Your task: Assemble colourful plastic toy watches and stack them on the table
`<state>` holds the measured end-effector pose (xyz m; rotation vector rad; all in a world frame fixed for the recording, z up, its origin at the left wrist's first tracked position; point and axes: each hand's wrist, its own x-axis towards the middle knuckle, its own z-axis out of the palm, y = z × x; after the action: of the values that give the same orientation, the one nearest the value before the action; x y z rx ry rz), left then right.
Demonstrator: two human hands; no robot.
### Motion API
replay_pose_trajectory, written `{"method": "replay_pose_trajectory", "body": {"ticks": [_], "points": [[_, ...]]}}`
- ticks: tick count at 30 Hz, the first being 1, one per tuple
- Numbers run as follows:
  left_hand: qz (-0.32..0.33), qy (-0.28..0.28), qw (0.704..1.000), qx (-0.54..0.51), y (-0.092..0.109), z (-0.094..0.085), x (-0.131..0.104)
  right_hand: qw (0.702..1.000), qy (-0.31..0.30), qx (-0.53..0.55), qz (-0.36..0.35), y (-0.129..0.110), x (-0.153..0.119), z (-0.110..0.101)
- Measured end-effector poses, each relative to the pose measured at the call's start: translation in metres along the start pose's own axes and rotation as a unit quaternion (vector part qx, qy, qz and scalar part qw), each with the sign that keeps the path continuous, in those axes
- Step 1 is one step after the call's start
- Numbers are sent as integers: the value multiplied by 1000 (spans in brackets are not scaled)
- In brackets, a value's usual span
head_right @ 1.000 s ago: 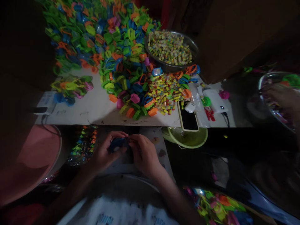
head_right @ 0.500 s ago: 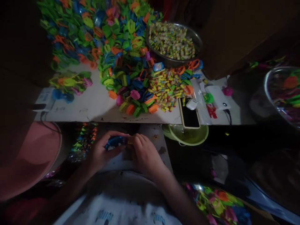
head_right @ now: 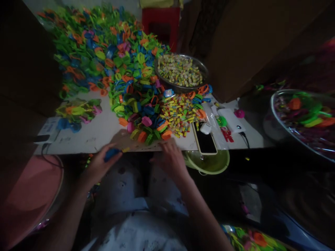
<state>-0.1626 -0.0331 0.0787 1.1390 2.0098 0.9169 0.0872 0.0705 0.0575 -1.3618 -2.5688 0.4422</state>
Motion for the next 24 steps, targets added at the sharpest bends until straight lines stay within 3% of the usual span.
{"method": "replay_pose_trajectory", "body": {"ticks": [2, 4, 6, 7, 9, 12, 14, 16, 19, 22, 24], "points": [[36, 137, 986, 86, -9, -31, 30, 992, 46, -61, 101, 31, 16, 3], [82, 253, 952, 151, -20, -58, 58, 984, 48, -104, 133, 55, 26, 7], [126, 335, 911, 203, -28, -71, 79, 981, 56, -119, 143, 68, 30, 11], [147, 355, 897, 220, -30, -69, 86, 980, 65, -118, 146, 71, 31, 14], [186, 345, 890, 234, -30, -48, 92, 980, 85, -107, 145, 72, 31, 19], [211, 246, 918, 228, -22, 9, 90, 979, 114, -50, 163, 70, 28, 24], [189, 221, 931, 219, -17, 47, 88, 969, 136, 42, 204, 68, 23, 25], [169, 220, 942, 192, -15, 73, 87, 944, 170, 167, 229, 64, 15, 23], [164, 207, 959, 106, -18, 83, 86, 883, 220, 367, 192, 52, 0, 18], [162, 196, 966, 44, -21, 69, 76, 815, 195, 521, 159, 33, -13, 12], [119, 161, 979, -43, -18, 55, 60, 787, 162, 580, 131, 18, -17, 9]]}}
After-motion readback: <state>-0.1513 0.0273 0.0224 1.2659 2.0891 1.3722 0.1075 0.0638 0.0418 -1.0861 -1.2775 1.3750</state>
